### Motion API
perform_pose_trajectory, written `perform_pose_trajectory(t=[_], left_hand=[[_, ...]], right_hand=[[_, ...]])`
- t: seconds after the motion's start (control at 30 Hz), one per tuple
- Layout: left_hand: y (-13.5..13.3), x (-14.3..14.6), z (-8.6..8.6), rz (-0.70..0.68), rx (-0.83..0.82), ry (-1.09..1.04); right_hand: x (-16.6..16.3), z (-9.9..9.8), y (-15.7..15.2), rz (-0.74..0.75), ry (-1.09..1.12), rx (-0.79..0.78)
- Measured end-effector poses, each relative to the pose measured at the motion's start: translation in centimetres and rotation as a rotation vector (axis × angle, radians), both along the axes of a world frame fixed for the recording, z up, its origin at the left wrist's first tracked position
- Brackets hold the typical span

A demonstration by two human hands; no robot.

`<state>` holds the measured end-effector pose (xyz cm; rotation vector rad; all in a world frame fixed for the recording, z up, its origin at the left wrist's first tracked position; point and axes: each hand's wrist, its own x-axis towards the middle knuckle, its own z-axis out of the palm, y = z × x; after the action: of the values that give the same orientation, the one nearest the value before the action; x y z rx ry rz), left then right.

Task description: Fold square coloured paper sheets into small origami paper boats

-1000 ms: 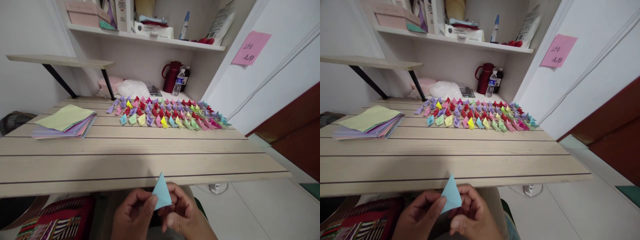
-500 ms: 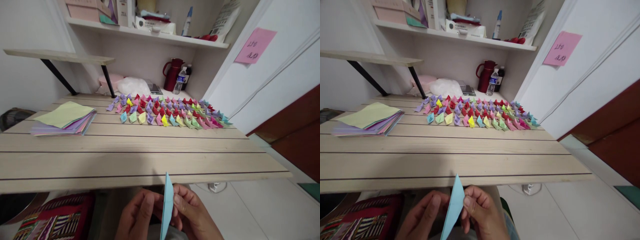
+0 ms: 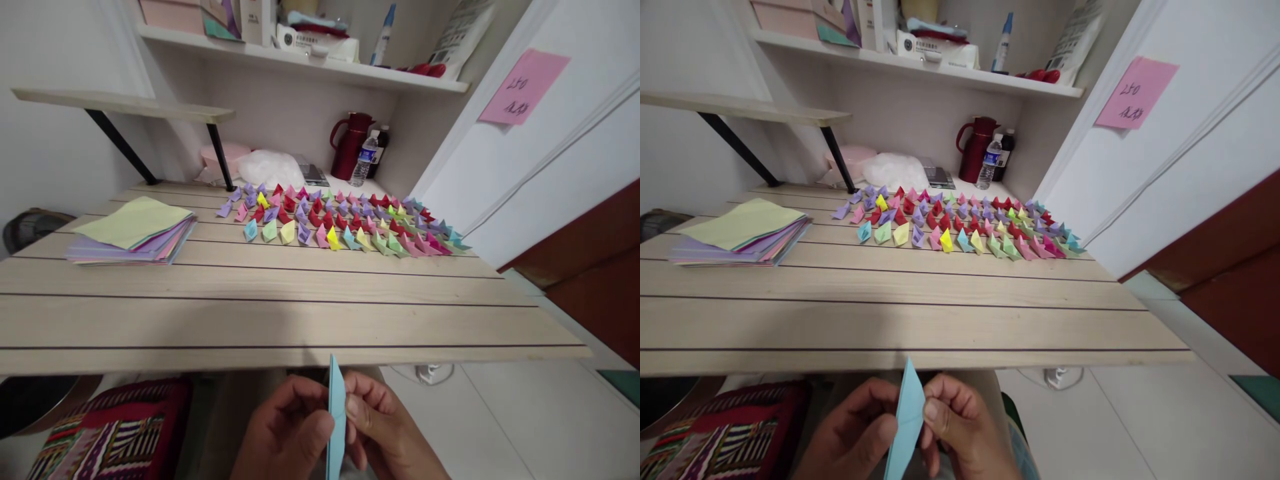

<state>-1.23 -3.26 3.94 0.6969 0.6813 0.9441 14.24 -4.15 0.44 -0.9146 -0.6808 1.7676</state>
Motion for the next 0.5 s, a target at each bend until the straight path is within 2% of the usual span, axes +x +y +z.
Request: perform_pose_trajectory(t=[0.3, 0.5], left_hand=[[0.1, 0.2, -1.6, -0.077, -0.079, -0.149], [0.1, 0.1, -0.9, -0.087, -0.061, -0.104]], right_hand=[[0.1, -1.2, 0.2, 0.068, 0.04, -0.013], [0.3, -1.2, 0.2, 0.075, 0.06, -0.009]])
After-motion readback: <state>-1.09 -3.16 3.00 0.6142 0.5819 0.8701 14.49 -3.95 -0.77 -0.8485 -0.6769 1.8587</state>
